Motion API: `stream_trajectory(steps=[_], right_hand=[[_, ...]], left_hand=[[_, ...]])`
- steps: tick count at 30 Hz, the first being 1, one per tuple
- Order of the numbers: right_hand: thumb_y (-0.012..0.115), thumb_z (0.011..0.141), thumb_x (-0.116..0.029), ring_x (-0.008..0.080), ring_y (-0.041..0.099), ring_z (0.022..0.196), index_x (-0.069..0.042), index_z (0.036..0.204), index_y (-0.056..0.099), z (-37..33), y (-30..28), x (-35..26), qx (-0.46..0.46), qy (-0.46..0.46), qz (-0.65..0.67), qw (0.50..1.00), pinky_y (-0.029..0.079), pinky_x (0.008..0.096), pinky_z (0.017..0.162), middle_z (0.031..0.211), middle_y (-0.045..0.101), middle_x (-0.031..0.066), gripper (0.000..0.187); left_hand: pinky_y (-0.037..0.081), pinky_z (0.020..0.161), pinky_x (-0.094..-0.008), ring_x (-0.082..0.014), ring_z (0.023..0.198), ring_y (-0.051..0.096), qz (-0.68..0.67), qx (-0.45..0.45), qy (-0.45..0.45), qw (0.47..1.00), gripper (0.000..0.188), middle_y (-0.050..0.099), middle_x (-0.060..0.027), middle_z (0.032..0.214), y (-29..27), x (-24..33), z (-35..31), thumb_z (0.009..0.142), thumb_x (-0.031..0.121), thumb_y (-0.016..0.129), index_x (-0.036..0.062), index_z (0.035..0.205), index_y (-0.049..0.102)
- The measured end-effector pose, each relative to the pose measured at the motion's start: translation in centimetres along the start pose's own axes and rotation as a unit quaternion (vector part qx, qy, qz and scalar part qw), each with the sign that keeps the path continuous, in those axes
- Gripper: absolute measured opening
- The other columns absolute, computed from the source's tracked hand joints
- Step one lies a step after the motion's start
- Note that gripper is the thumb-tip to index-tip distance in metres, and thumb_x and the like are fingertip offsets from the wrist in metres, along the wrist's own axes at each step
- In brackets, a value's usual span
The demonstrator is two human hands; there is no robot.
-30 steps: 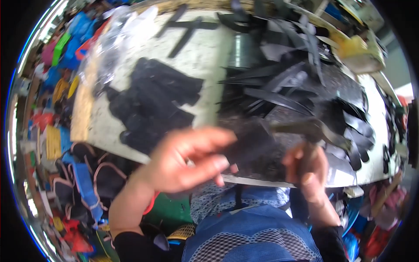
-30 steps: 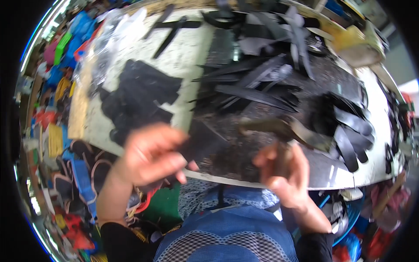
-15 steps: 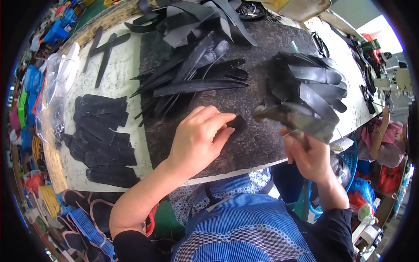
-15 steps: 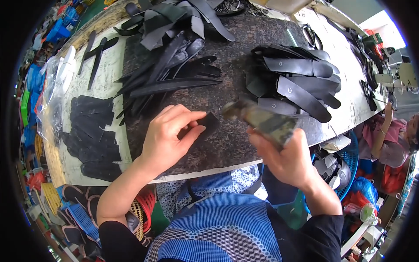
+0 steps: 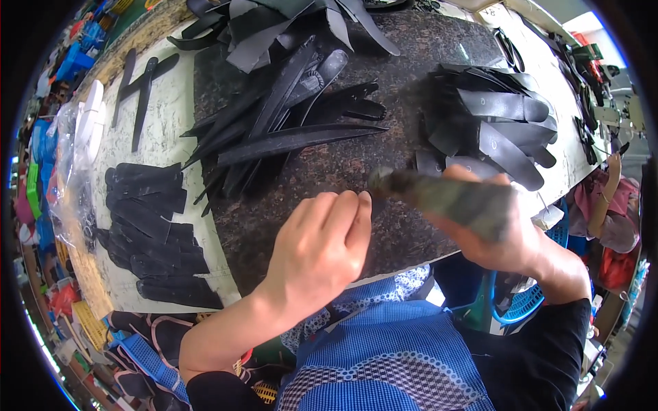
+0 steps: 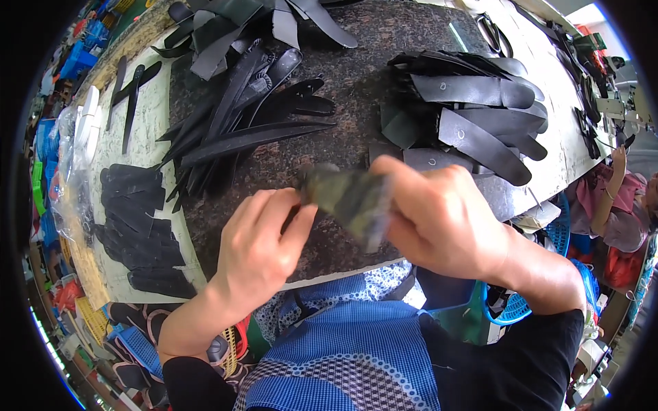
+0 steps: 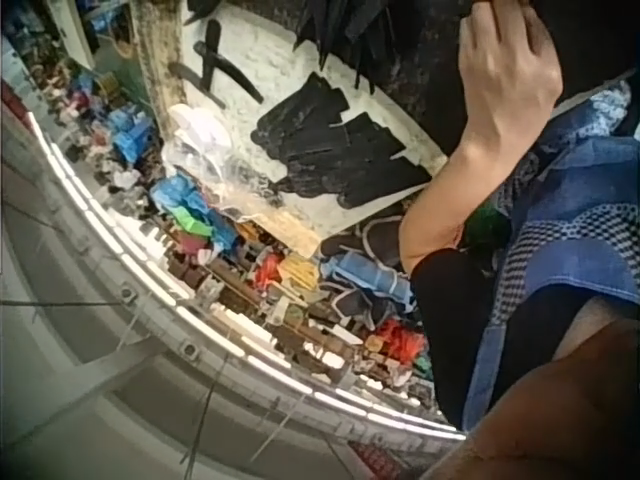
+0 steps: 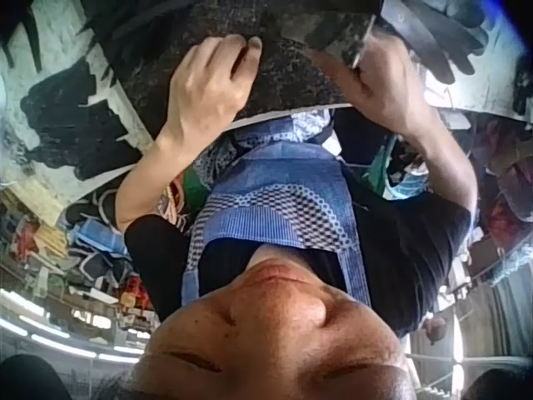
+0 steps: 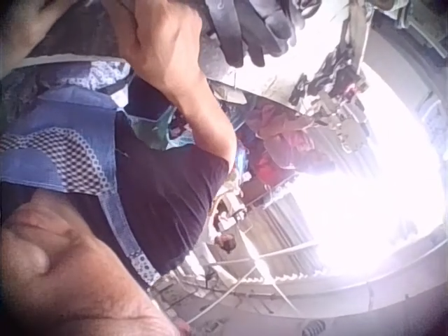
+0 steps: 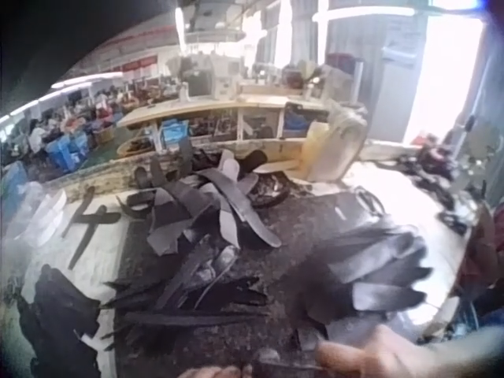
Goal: Hammering leather or synthetic straps on a stone block to prepare them for shoe assembly.
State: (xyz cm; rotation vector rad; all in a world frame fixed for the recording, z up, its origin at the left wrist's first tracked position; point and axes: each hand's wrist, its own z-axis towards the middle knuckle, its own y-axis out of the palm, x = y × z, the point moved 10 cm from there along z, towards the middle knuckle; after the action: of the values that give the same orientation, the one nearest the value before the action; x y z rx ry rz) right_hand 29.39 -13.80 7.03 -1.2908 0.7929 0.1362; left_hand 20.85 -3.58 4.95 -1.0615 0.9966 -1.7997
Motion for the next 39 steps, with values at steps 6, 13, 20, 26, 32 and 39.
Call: stream_trajectory(steps=[6,13,20,26,32,39], right_hand=[[0.074,0.083,-0.008,0.0354,0.065,0.055,-0.004,0.098,0.054,-1.0,2.0,2.1,-0.07,0.04,-0.023,0.997,0.049,0.041,0.048,0.062,0.06,0.0125,0.025],[0.073,0.086,-0.009,0.0293,0.067,0.055,-0.003,0.101,0.058,-1.3,2.2,1.8,-0.006,0.002,0.04,0.999,0.052,0.0375,0.051,0.069,0.065,0.0119,0.022],[0.07,0.091,-0.008,0.0231,0.069,0.06,-0.005,0.107,0.062,0.1,1.9,0.6,0.002,0.055,0.064,0.996,0.05,0.0378,0.052,0.075,0.065,0.0079,0.018],[0.072,0.09,-0.009,0.0283,0.069,0.066,-0.001,0.106,0.062,-0.3,3.7,0.2,-0.034,0.007,0.029,0.999,0.052,0.0359,0.054,0.074,0.064,0.0146,0.021],[0.071,0.083,-0.004,0.0327,0.068,0.059,-0.002,0.102,0.055,0.4,4.4,-1.6,-0.073,-0.026,0.067,0.995,0.05,0.0381,0.048,0.069,0.062,0.014,0.025],[0.076,0.079,-0.007,0.0308,0.065,0.055,-0.006,0.104,0.058,0.0,6.6,-1.0,-0.079,-0.015,0.184,0.98,0.05,0.0401,0.05,0.066,0.061,0.0072,0.031]], left_hand=[[0.054,0.062,-0.0307,-0.0226,0.076,0.064,-0.058,0.052,-0.021,0.997,0.024,0.064,-0.0081,0.091,-0.6,-1.3,-0.2,0.077,-0.001,0.074,-0.0018,0.101,0.074],[0.055,0.069,-0.0331,-0.0221,0.079,0.062,-0.162,-0.032,-0.056,0.985,0.032,0.061,-0.0083,0.093,-0.5,-2.9,-1.9,0.076,-0.007,0.077,-0.0033,0.108,0.074],[0.053,0.062,-0.034,-0.023,0.077,0.062,-0.115,0.037,-0.046,0.992,0.03,0.061,-0.0087,0.091,-1.0,-2.6,-3.6,0.076,-0.004,0.078,-0.0031,0.105,0.073],[0.055,0.072,-0.0355,-0.0251,0.087,0.064,-0.237,-0.057,-0.089,0.966,0.034,0.062,-0.0096,0.098,-1.4,-4.1,-3.7,0.077,-0.005,0.076,-0.0019,0.111,0.073],[0.055,0.068,-0.0347,-0.0243,0.082,0.064,-0.195,-0.006,-0.101,0.976,0.031,0.062,-0.008,0.093,-2.1,-4.0,-5.3,0.073,-0.002,0.081,-0.0014,0.104,0.074],[0.054,0.067,-0.0342,-0.0228,0.076,0.064,-0.221,0.006,-0.113,0.969,0.025,0.063,-0.006,0.089,-2.6,-5.1,-5.9,0.074,0.001,0.082,0.0006,0.098,0.076]])
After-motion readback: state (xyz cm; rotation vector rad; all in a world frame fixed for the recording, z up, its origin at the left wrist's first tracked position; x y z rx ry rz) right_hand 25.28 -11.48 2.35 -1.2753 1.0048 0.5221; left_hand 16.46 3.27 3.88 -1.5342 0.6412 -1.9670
